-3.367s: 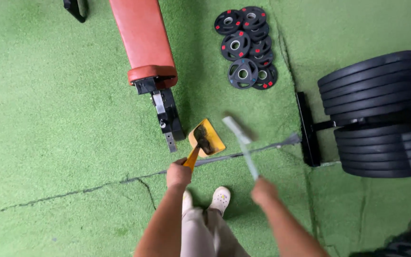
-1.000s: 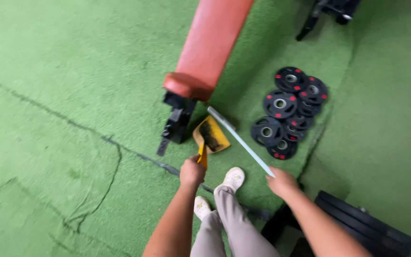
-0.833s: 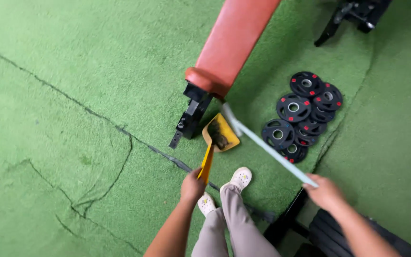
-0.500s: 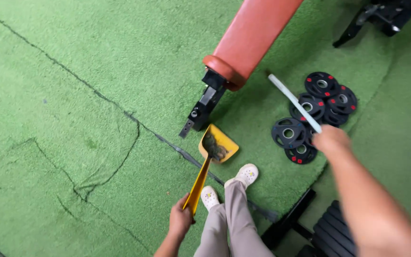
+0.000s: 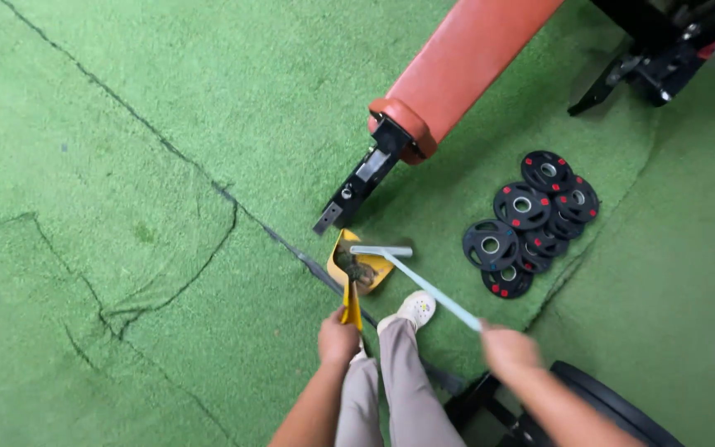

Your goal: The recorder is cleaning a gym machine with a spray and cloth, then sweeping the floor with a broom and dustpan.

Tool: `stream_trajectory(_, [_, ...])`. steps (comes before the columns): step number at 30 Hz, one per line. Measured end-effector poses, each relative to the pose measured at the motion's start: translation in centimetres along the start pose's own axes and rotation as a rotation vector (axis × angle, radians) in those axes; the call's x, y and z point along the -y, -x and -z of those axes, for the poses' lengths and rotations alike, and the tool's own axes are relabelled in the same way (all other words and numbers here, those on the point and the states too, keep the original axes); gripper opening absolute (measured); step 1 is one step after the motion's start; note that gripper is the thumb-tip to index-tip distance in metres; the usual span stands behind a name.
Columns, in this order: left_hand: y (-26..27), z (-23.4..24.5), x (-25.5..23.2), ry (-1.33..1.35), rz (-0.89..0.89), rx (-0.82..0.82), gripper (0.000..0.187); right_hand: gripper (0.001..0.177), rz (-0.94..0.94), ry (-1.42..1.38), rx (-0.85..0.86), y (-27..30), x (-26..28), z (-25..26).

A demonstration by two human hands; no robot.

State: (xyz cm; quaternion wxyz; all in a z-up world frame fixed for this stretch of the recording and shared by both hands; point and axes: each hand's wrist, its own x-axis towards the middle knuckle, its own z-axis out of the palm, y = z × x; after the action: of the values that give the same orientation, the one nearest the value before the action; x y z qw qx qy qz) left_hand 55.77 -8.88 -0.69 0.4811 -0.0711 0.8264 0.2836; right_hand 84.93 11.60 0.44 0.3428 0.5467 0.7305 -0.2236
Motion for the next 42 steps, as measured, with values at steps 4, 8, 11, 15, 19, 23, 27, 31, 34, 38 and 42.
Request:
stream_trajectory(4, [-1.7, -2.0, 1.3, -0.193, -0.205, -0.151, 0.052, 0.036, 0.007, 0.283, -0.066, 2.1, -2.6, 8.7])
stream_trajectory(8, [0.9, -0.5, -1.5, -0.177, -0.053, -0.104, 0.051, 0.044, -0.045, 0.244, -0.221, -2.2, -2.5, 13.0])
stream_trajectory(11, [0.5, -0.5, -0.8, -0.168, -0.055, -0.128, 0.052, 0.037, -0.059, 0.19, -0.253, -10.2, -1.8, 10.4])
stream_trajectory(15, [-0.9, -1.7, -0.1, -0.172, -0.074, -0.139, 0.053, 0.035, -0.051, 0.15, -0.186, -12.9, 4.5, 5.1])
stream_trajectory(19, [-0.4, -2.0, -1.1, -0.158, -0.102, -0.17, 0.05, 0.043, 0.224, 0.29, -0.24, -8.9, 3.6, -4.5])
stream_trajectory(23, [0.2, -0.5, -2.4, -0.059, -0.025, -0.126, 0.053, 0.049, 0.145, 0.193, -0.08, -2.7, -2.7, 2.4])
stream_trajectory(27, [2.2, 2.8, -3.5, 0.078, 0.051, -0.053, 0.056, 0.04, 0.07, 0.249, -0.156, -2.6, -10.2, 10.1])
stream_trajectory(31, [0.8, 1.9, -3.3, -0.027, 0.039, -0.101, 0.054, 0.05, -0.039, 0.264, -0.231, -6.5, -10.8, 16.3])
stream_trajectory(34, [-0.4, -1.2, -2.4, -0.049, 0.107, -0.13, 0.052, 0.044, 0.022, 0.285, -0.289, -11.2, -8.6, 17.2])
stream_trajectory(38, [-1.2, -3.4, -2.4, -0.188, -0.034, -0.224, 0.048, 0.035, 0.0, 0.145, -0.245, -16.0, -1.6, 15.1])
stream_trajectory(42, [-1.1, -1.9, -1.9, -0.169, -0.015, -0.246, 0.048, 0.038, 0.078, 0.047, -0.197, -16.0, 4.9, 6.7])
